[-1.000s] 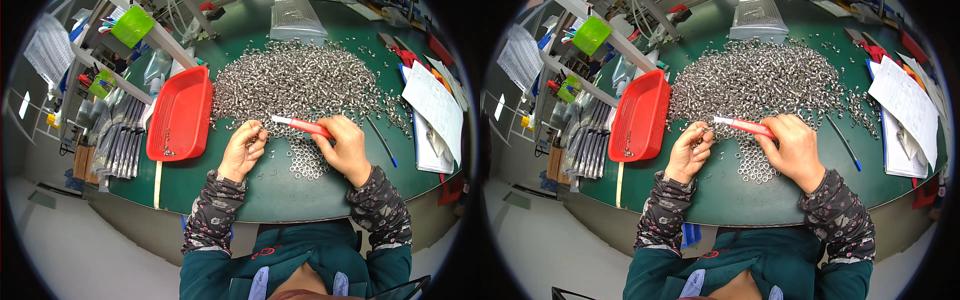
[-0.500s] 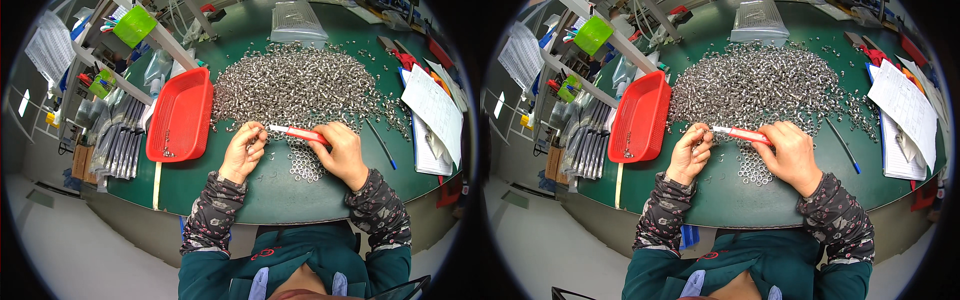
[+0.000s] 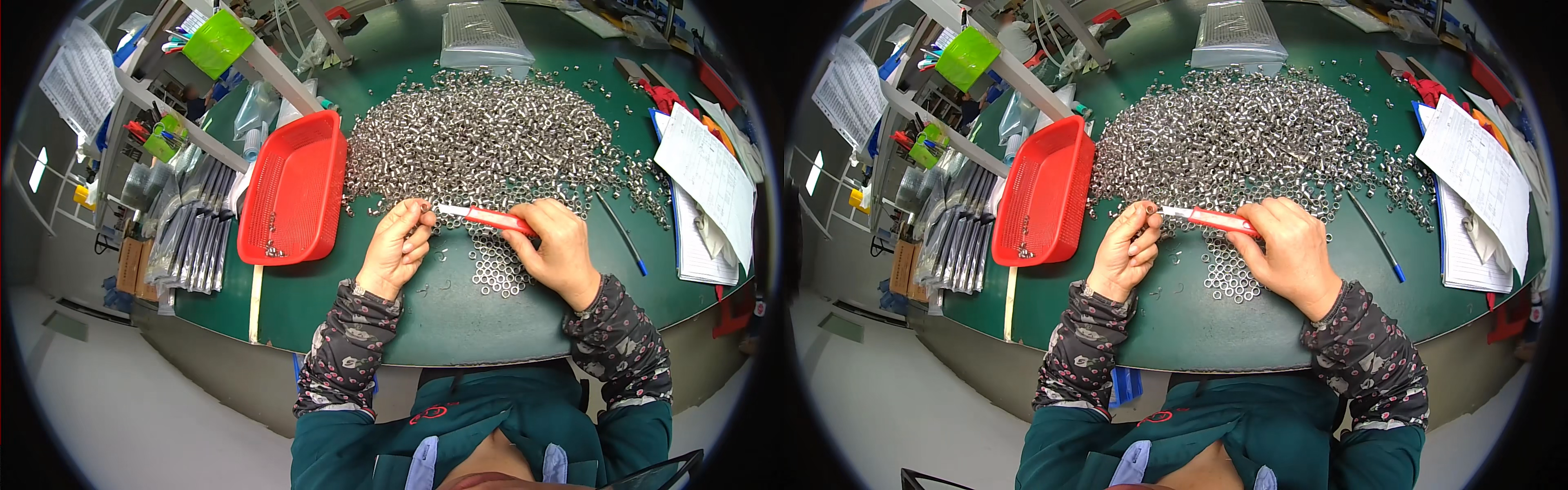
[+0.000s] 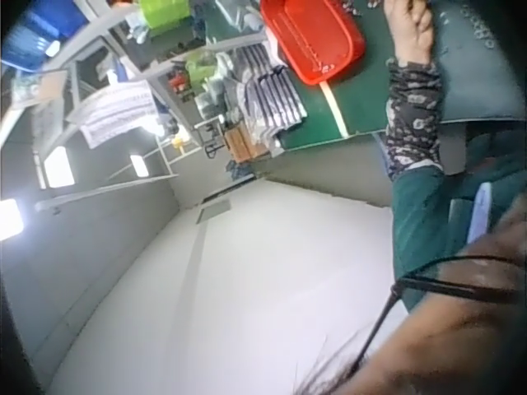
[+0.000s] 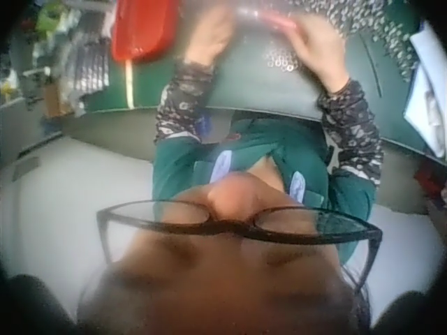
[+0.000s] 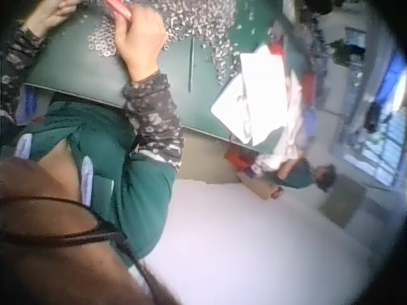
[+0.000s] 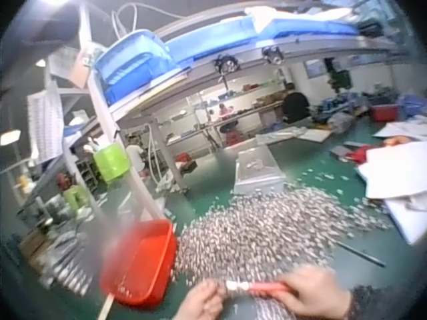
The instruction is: Using pliers to assemble small metal ring components at a factory workbench.
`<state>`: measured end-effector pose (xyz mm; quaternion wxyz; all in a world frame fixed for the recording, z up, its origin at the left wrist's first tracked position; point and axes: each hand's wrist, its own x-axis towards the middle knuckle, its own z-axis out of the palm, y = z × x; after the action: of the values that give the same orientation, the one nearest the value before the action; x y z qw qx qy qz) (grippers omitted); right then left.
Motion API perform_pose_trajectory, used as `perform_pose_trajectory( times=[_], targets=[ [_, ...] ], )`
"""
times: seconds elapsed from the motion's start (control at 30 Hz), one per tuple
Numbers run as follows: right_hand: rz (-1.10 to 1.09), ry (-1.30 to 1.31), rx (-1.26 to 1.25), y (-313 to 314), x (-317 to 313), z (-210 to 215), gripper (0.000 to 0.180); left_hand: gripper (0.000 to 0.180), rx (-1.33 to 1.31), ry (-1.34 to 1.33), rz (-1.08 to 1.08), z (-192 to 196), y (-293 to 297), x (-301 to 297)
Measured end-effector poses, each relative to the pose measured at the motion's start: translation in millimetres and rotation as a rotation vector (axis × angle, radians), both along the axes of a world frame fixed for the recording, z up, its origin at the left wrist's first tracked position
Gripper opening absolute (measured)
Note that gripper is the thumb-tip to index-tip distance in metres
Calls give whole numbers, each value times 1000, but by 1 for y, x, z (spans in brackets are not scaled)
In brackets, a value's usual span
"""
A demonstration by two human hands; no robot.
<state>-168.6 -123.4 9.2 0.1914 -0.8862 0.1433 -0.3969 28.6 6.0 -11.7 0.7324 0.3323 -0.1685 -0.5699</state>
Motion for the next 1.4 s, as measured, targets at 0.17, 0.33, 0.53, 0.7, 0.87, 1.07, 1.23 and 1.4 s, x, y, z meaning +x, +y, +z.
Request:
perform_pose_trajectory(
  times=[0.17, 0.33, 0.53, 0.7, 0.87, 1.07, 1.23, 1.4],
  targets=[
    [14, 17, 9, 1, -1, 1, 18, 17, -4, -71, -6, -2, 0, 0],
    [17, 33, -1, 3, -2, 0, 20, 16, 28, -153, 13, 1, -1, -6],
    [30, 35, 3, 2, -1, -1, 19, 11, 46, -230, 40, 3, -1, -9],
    [31, 38, 13, 3, -2, -2, 19, 11, 66, -309, 88, 4, -1, -12],
    [13, 17, 5, 7, -3, 1, 18, 11, 98, -331, 118, 2, 0, -12],
    [-40, -69, 86, 4, -2, 4, 17, 12, 121, -275, 163, 5, -1, -10],
    [34, 92, 236, 3, -2, 0, 18, 12, 106, -270, 153, 5, 0, -10],
    [38, 67, 246, 3, -1, -1, 19, 11, 61, -281, 134, 6, -1, -9]
  ],
)
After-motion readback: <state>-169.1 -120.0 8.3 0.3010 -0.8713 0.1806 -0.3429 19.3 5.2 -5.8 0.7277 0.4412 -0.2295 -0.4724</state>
